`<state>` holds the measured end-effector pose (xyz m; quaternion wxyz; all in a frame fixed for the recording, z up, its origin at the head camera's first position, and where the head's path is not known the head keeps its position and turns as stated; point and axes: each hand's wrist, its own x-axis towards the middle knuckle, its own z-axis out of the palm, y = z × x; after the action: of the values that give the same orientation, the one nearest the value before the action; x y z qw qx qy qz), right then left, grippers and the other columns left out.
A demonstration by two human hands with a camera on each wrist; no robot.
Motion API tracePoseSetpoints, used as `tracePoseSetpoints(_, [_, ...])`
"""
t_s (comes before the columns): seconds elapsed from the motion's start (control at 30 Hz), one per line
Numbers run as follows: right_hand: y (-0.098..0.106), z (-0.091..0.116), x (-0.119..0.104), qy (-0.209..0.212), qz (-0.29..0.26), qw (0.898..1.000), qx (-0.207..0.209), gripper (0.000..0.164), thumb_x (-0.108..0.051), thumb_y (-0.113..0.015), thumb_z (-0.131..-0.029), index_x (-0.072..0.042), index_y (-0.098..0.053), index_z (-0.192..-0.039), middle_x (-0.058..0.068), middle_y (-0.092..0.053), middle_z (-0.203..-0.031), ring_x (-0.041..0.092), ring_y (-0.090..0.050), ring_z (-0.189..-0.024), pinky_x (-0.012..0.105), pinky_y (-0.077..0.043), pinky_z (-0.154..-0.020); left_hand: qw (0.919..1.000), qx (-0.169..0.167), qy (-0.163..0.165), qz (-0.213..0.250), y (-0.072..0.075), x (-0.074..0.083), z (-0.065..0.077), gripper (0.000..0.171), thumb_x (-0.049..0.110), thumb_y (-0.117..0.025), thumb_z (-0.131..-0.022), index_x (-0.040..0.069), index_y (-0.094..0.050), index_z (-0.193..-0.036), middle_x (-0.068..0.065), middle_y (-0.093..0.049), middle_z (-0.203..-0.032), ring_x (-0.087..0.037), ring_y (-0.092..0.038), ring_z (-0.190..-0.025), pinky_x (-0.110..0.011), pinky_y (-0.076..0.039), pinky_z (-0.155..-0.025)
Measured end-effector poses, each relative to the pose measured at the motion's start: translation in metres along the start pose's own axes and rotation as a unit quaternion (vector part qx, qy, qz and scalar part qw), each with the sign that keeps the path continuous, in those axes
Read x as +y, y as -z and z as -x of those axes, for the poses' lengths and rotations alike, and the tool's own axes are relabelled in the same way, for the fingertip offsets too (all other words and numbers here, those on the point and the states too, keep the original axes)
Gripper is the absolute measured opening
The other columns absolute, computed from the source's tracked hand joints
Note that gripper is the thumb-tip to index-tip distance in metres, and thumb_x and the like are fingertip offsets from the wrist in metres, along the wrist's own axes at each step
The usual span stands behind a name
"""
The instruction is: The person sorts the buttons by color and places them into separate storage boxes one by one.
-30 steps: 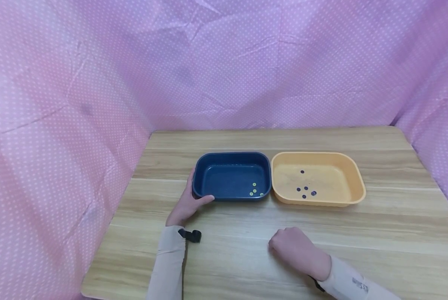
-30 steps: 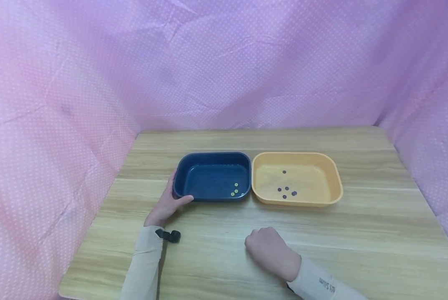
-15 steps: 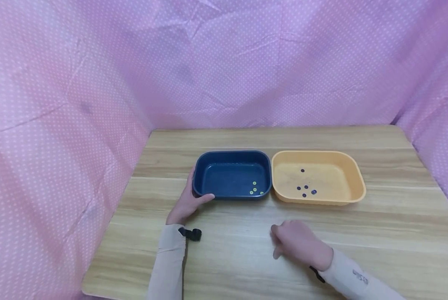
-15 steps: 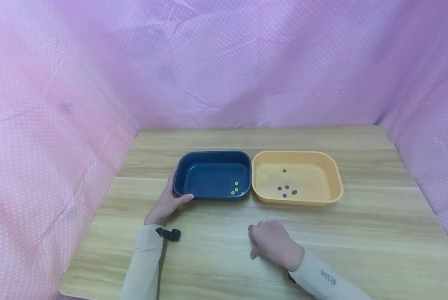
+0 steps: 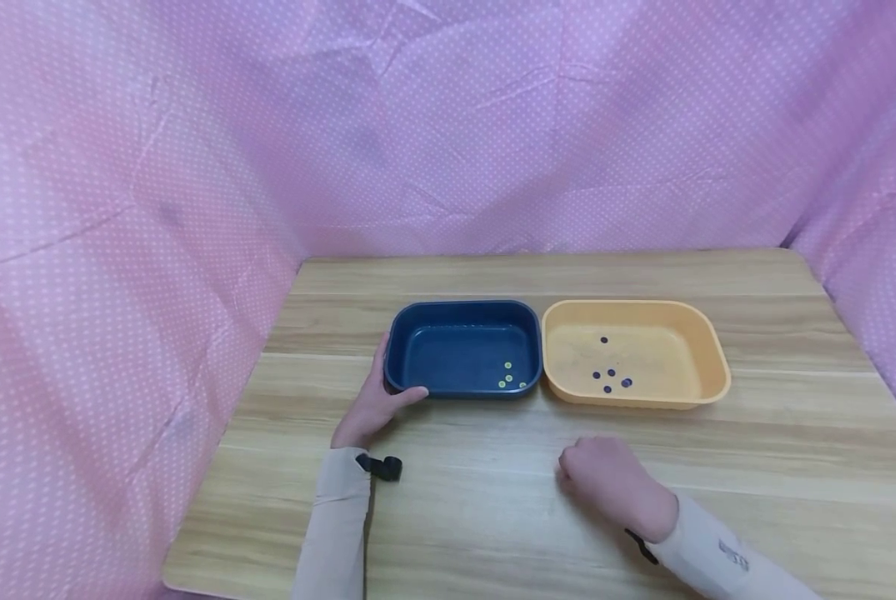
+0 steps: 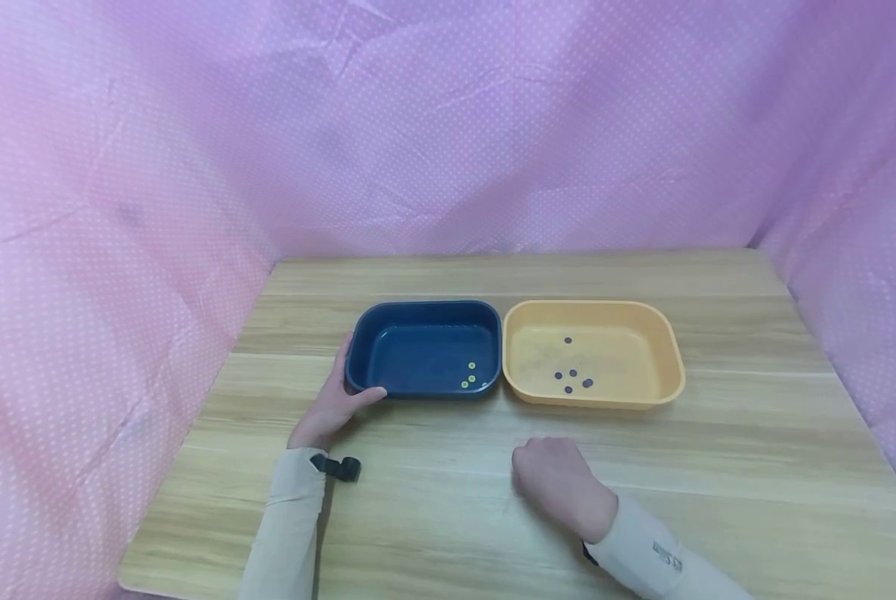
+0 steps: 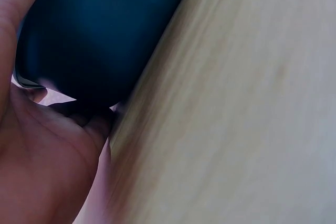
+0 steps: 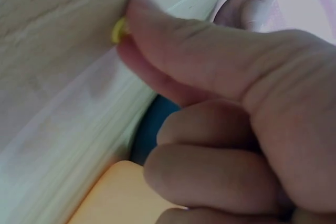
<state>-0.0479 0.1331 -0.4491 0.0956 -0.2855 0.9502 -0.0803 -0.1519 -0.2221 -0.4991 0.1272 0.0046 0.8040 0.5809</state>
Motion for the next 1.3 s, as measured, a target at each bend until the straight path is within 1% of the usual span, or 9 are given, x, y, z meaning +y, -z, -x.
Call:
tracePoseSetpoints(0.17, [-0.006, 0.008, -0.01, 0.03, 0.097, 0.994, 0.028, 0.022, 0.001, -0.069, -0.072, -0.011, -0.056, -0.06, -0.001, -0.043, -0.05, 0.012, -0.039, -0.045, 0.031, -0.037, -0.04, 1.0, 0.003, -0.004, 0.003, -0.001, 0.0, 0.0, 0.113, 0.032, -0.083, -0.078, 0.038, -0.001, -0.155, 0.008, -0.004, -0.161, -0.027, -0.015, -0.142, -0.058, -0.015, -0.113])
tracePoseSetpoints(0.3, [-0.01, 0.011, -0.017, 0.035, 0.118, 0.992, 0.039, 0.021, 0.001, -0.069, -0.072, -0.01, -0.056, -0.061, -0.002, -0.04, -0.049, 0.01, -0.036, -0.043, 0.029, -0.035, -0.038, 1.0, 0.001, -0.004, 0.002, -0.001, 0.0, 0.0, 0.113, 0.031, -0.083, -0.078, 0.039, 0.0, -0.155, 0.01, -0.003, -0.16, -0.025, -0.013, -0.143, -0.057, -0.014, -0.114])
tracePoseSetpoints(0.53, [-0.015, 0.012, -0.02, 0.053, 0.137, 0.984, 0.097, 0.024, 0.004, -0.067, -0.07, -0.009, -0.051, -0.058, -0.001, -0.038, -0.048, 0.01, -0.035, -0.041, 0.028, -0.031, -0.035, 0.9998, -0.004, 0.016, -0.006, 0.001, 0.004, 0.0, 0.114, 0.029, -0.082, -0.079, 0.038, 0.003, -0.155, 0.008, 0.0, -0.161, -0.025, -0.011, -0.144, -0.055, -0.014, -0.114])
tracePoseSetpoints(0.9, [-0.007, 0.007, -0.013, 0.052, 0.119, 0.99, 0.059, 0.021, 0.001, -0.066, -0.076, -0.006, -0.051, -0.064, -0.002, -0.034, -0.05, 0.01, -0.033, -0.042, 0.026, -0.031, -0.036, 0.9996, -0.015, 0.02, -0.014, -0.001, 0.03, 0.014, 0.11, 0.025, -0.079, -0.083, 0.032, 0.003, -0.156, 0.0, 0.0, -0.162, -0.03, -0.012, -0.144, -0.058, -0.014, -0.113])
tracePoseSetpoints(1.0, [-0.002, 0.004, -0.009, 0.038, 0.062, 0.997, 0.036, 0.017, -0.002, -0.065, -0.08, -0.006, -0.053, -0.07, -0.002, -0.038, -0.053, 0.012, -0.037, -0.046, 0.028, -0.034, -0.039, 0.9997, -0.016, 0.015, -0.011, -0.002, 0.033, 0.016, 0.11, 0.023, -0.078, -0.083, 0.031, 0.003, -0.156, -0.002, 0.0, -0.162, -0.032, -0.012, -0.144, -0.06, -0.013, -0.113])
tracePoseSetpoints(1.07, [0.003, 0.0, -0.005, 0.021, -0.015, 0.999, 0.021, 0.013, -0.005, -0.064, -0.084, -0.007, -0.056, -0.074, -0.003, -0.042, -0.056, 0.011, -0.041, -0.049, 0.028, -0.037, -0.043, 0.9997, -0.017, 0.014, -0.007, -0.002, 0.033, 0.016, 0.109, 0.023, -0.078, -0.084, 0.033, 0.003, -0.156, -0.001, 0.0, -0.162, -0.031, -0.012, -0.144, -0.059, -0.013, -0.113])
tracePoseSetpoints(1.13, [0.009, -0.004, 0.0, -0.007, -0.13, 0.991, 0.003, 0.009, -0.009, -0.062, -0.089, -0.01, -0.061, -0.08, -0.006, -0.049, -0.062, 0.008, -0.045, -0.054, 0.026, -0.041, -0.05, 0.9998, -0.015, 0.01, -0.007, -0.002, 0.033, 0.016, 0.109, 0.023, -0.078, -0.083, 0.034, 0.002, -0.156, 0.001, -0.001, -0.162, -0.029, -0.012, -0.144, -0.058, -0.014, -0.114])
tracePoseSetpoints(1.2, [0.015, -0.009, 0.007, -0.02, -0.255, 0.967, -0.003, 0.008, -0.01, -0.06, -0.092, -0.01, -0.066, -0.086, -0.005, -0.054, -0.066, 0.007, -0.048, -0.058, 0.025, -0.044, -0.054, 0.9998, -0.013, 0.007, -0.011, -0.002, 0.033, 0.016, 0.109, 0.024, -0.079, -0.083, 0.035, 0.001, -0.156, 0.002, -0.001, -0.162, -0.028, -0.012, -0.144, -0.056, -0.014, -0.114])
tracePoseSetpoints(1.3, [0.023, -0.015, 0.018, -0.043, -0.403, 0.914, -0.01, 0.011, -0.013, -0.06, -0.095, -0.007, -0.07, -0.097, 0.002, -0.065, -0.078, 0.011, -0.055, -0.068, 0.025, -0.048, -0.061, 0.9998, -0.012, 0.006, -0.014, -0.002, 0.032, 0.016, 0.109, 0.024, -0.079, -0.083, 0.034, 0.001, -0.156, 0.003, -0.002, -0.162, -0.027, -0.012, -0.144, -0.056, -0.015, -0.114])
